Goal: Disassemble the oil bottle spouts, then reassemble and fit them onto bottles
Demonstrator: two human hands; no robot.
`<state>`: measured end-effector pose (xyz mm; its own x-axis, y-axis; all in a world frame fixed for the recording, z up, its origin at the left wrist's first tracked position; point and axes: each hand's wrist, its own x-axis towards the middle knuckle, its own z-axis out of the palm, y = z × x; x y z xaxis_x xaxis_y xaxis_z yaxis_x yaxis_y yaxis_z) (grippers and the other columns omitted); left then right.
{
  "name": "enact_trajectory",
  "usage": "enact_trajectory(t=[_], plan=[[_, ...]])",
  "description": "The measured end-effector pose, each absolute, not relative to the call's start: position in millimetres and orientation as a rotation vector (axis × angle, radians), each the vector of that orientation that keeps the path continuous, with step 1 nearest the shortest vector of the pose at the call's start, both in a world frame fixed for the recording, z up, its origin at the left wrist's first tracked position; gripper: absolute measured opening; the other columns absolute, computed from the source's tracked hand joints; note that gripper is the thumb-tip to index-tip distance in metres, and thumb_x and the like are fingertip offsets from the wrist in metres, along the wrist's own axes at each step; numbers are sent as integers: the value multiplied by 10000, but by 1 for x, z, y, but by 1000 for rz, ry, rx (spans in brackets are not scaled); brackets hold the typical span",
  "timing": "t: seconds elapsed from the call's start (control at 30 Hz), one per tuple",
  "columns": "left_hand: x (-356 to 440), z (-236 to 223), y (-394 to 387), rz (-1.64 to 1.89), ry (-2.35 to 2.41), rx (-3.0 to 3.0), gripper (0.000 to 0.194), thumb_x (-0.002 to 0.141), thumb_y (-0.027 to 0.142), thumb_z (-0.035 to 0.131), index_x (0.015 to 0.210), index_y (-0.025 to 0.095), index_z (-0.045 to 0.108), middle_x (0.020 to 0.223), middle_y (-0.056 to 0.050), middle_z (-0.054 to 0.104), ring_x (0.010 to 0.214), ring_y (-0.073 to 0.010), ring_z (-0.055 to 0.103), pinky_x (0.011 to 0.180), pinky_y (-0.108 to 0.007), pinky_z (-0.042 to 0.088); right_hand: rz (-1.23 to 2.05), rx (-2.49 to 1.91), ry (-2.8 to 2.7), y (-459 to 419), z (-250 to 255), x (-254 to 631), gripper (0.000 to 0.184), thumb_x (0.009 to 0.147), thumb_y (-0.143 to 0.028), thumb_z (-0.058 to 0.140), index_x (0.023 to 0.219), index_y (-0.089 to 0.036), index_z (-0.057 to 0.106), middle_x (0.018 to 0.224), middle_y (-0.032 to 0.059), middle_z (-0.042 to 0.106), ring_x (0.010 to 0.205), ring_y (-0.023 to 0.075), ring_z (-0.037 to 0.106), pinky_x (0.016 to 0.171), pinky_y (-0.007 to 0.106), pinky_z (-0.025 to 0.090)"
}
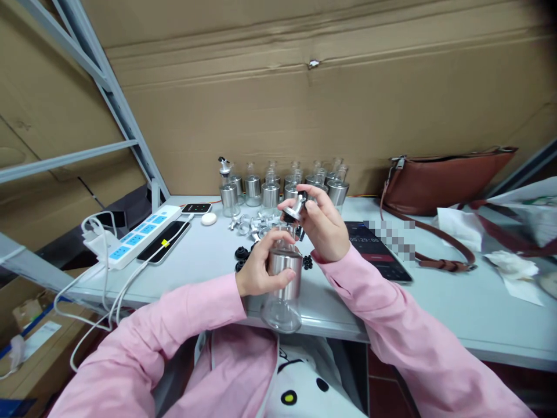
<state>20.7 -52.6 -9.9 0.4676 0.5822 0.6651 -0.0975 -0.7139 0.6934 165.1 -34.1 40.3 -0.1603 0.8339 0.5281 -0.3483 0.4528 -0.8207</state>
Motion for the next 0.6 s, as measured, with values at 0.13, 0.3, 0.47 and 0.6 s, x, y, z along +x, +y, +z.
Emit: enact_trajectory(t=[0.13,0.3,0.47,0.6], plan=[[21,-8,-53,1256,396,2035,430,695,365,613,1058,222,431,1050,-73,490,877,-197,541,778,-362,455,1185,-462,-1382,-35,46,170,387,785,-467,548,1064,-236,414,885,37,648,695,147,578,524,256,419],[19,-4,-54,1197,387,2057,421,683,352,608,1045,219,441,1003,-61,499,843,-183,531,759,-348,457,1284,-447,-1450,-31,48,180,372,778,-428,577,1055,-208,461,858,32,658,750,153,615,705,317,481],[19,0,-55,1207,343,2106,400,670,331,609,1016,214,445,940,-48,506,825,-178,524,749,-340,459,1344,-429,-1492,-30,46,184,370,809,-428,531,1093,-202,459,890,53,666,793,191,641,707,354,495],[20,1,-54,1222,282,2130,392,665,306,608,1009,215,443,934,-47,510,812,-175,531,736,-339,466,1409,-427,-1493,-35,52,186,343,804,-395,561,1069,-197,472,885,50,669,827,184,646,755,344,491]])
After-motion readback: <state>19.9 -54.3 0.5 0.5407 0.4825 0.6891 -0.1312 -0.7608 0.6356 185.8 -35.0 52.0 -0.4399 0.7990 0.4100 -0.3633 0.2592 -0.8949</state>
